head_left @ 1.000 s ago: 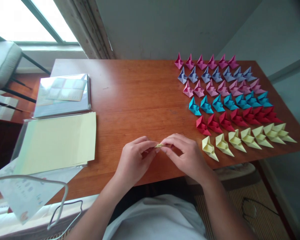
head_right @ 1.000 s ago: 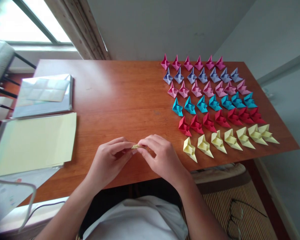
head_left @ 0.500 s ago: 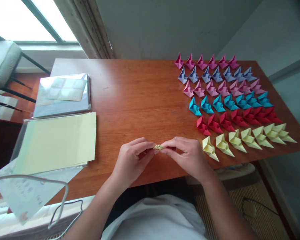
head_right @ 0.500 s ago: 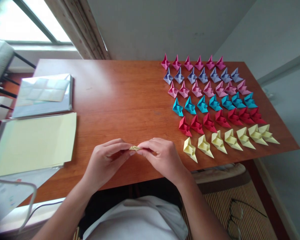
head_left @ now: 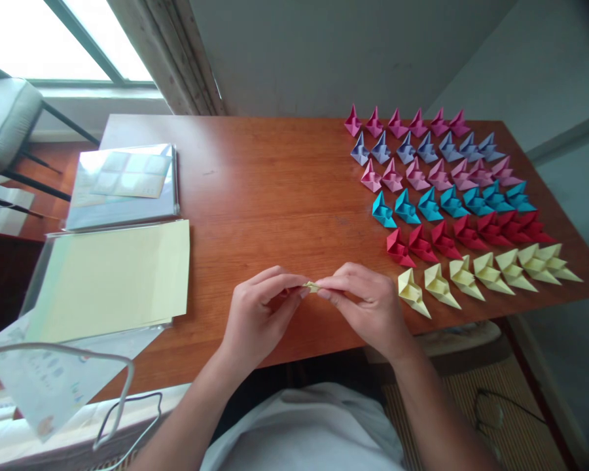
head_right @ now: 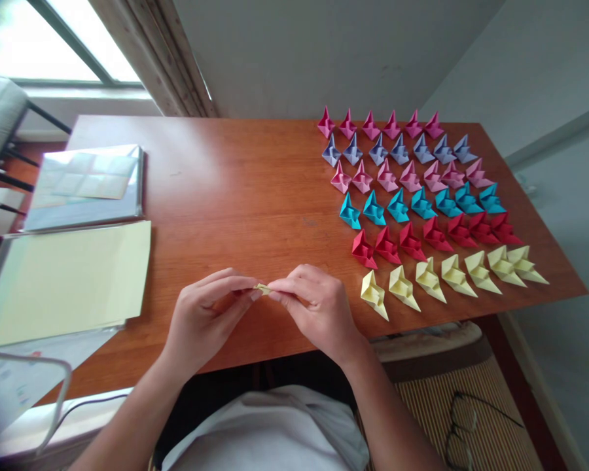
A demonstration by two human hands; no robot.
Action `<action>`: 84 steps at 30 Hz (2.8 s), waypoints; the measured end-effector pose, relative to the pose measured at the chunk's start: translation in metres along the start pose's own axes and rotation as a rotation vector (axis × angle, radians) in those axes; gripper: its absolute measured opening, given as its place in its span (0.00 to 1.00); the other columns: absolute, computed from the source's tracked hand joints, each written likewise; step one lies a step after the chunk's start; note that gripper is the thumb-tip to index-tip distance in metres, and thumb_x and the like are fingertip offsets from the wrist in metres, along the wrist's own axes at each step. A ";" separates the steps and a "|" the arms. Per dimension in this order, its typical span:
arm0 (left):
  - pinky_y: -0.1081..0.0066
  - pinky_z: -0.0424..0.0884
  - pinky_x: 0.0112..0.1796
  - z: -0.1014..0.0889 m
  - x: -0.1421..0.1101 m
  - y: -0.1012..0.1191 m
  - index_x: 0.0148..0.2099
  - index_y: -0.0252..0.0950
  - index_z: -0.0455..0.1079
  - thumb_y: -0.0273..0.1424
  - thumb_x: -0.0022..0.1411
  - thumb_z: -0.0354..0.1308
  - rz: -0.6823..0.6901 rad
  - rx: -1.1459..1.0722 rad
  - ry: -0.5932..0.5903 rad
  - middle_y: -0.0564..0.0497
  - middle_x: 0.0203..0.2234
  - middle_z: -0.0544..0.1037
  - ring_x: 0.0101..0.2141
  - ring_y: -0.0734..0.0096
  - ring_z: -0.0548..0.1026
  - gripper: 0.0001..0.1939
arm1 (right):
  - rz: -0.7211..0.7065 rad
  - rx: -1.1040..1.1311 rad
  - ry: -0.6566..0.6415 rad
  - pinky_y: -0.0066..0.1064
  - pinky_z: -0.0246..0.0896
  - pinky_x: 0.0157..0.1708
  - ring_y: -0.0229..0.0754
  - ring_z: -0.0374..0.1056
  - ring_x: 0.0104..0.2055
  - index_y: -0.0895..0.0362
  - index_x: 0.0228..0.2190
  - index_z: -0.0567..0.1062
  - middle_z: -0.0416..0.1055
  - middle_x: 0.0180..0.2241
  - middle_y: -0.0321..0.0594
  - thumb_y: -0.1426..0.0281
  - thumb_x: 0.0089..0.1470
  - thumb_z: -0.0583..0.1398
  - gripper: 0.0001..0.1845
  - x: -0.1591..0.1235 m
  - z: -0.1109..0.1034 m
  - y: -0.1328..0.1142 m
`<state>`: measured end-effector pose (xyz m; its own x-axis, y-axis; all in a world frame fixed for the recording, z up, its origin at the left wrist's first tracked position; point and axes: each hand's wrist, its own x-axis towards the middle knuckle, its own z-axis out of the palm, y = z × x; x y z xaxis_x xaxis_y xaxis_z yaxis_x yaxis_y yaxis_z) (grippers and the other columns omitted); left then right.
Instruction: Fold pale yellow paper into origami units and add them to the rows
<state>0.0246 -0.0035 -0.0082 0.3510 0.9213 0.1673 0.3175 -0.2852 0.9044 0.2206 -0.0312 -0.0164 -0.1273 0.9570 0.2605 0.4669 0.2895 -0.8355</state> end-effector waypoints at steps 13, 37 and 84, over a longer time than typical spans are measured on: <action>0.79 0.73 0.34 0.007 -0.002 -0.009 0.42 0.37 0.76 0.25 0.65 0.61 0.046 0.200 0.058 0.52 0.33 0.83 0.31 0.76 0.80 0.04 | 0.033 -0.023 -0.020 0.33 0.69 0.45 0.40 0.74 0.43 0.52 0.41 0.79 0.79 0.39 0.38 0.75 0.62 0.62 0.08 -0.001 0.006 0.006; 0.71 0.72 0.38 0.012 -0.002 -0.018 0.41 0.37 0.75 0.24 0.66 0.58 0.120 0.333 0.055 0.50 0.34 0.79 0.35 0.70 0.76 0.06 | -0.081 -0.205 -0.018 0.37 0.67 0.39 0.43 0.67 0.37 0.52 0.37 0.77 0.74 0.33 0.40 0.75 0.63 0.60 0.07 0.006 0.015 0.011; 0.78 0.72 0.38 -0.003 0.003 -0.010 0.39 0.36 0.74 0.18 0.63 0.60 0.074 0.240 0.227 0.54 0.33 0.78 0.34 0.79 0.76 0.08 | 0.001 -0.113 0.187 0.33 0.62 0.36 0.39 0.65 0.35 0.54 0.33 0.73 0.71 0.32 0.36 0.77 0.62 0.61 0.06 0.003 -0.004 0.009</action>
<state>0.0198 0.0026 -0.0156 0.1844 0.9236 0.3361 0.5063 -0.3824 0.7729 0.2280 -0.0258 -0.0209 0.0330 0.9347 0.3540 0.5633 0.2752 -0.7790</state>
